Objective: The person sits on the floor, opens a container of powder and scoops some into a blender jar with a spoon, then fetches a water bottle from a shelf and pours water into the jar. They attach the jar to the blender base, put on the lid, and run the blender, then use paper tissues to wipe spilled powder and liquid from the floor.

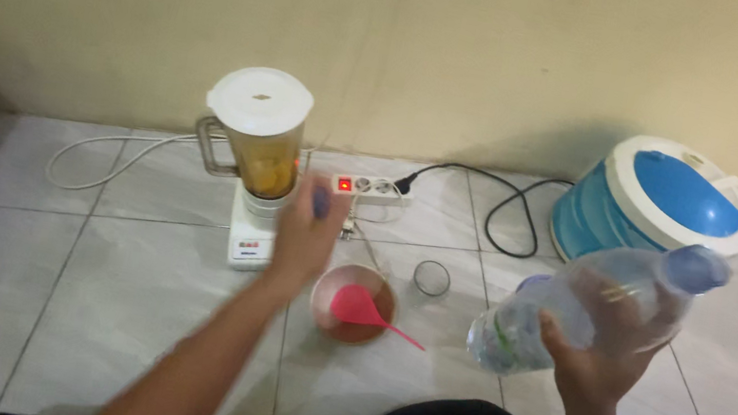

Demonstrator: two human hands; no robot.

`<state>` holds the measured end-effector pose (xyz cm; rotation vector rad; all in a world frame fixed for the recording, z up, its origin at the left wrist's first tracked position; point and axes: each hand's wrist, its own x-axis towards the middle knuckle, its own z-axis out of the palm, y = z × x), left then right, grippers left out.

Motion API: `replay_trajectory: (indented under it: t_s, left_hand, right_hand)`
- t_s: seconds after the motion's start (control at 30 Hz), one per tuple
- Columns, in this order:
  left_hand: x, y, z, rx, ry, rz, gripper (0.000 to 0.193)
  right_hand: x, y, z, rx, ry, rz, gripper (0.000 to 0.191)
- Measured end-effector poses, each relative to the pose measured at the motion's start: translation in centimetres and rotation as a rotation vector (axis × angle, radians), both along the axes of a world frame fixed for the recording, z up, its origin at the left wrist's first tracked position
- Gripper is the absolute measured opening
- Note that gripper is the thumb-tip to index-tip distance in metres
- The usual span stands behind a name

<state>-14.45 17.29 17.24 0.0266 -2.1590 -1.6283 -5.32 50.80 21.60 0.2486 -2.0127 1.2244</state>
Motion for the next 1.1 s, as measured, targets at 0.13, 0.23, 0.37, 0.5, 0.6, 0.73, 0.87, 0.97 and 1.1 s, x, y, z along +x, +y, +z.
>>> replay_trajectory:
  t_s: [0.13, 0.23, 0.37, 0.5, 0.6, 0.73, 0.87, 0.97, 1.1]
  left_hand:
    - [-6.1, -7.1, 9.4, -0.683, 0.079, 0.335, 0.054]
    - [-8.8, -7.8, 14.2, -0.744, -0.304, 0.281, 0.089]
    - [-10.2, -7.1, 15.7, -0.856, -0.675, 0.243, 0.123]
    - [-11.6, -7.3, 14.9, -0.807, -0.767, 0.298, 0.119]
    - [-12.5, -7.4, 13.9, -0.862, -0.775, 0.290, 0.119]
    - [-12.8, -7.5, 12.5, -0.990, -0.732, 0.292, 0.115]
    - [-12.6, -7.9, 12.0, -1.075, -0.655, 0.306, 0.110]
    - [-12.6, -7.9, 12.3, -1.149, -0.678, 0.265, 0.114]
    - [-12.4, -7.2, 13.0, -1.175, -0.689, 0.271, 0.107]
  right_hand:
    - [-2.3, -2.1, 2.2, -0.006, 0.117, -0.012, 0.098]
    - [-3.9, -3.0, 3.3, -0.057, 0.199, 0.068, 0.112]
    - [-5.2, -4.0, 3.6, -0.036, 0.240, 0.068, 0.118]
    - [-5.3, -4.3, 3.5, 0.038, 0.254, 0.013, 0.116]
    - [-5.2, -4.2, 3.5, 0.023, 0.228, 0.033, 0.114]
    - [-5.0, -4.3, 3.0, 0.029, 0.187, 0.005, 0.114]
    - [-4.9, -4.4, 2.6, 0.071, 0.161, -0.046, 0.115]
    - [-4.9, -4.5, 2.5, -0.003, 0.175, 0.037, 0.114]
    - [-4.8, -5.2, 2.9, 0.009, 0.166, 0.045, 0.115]
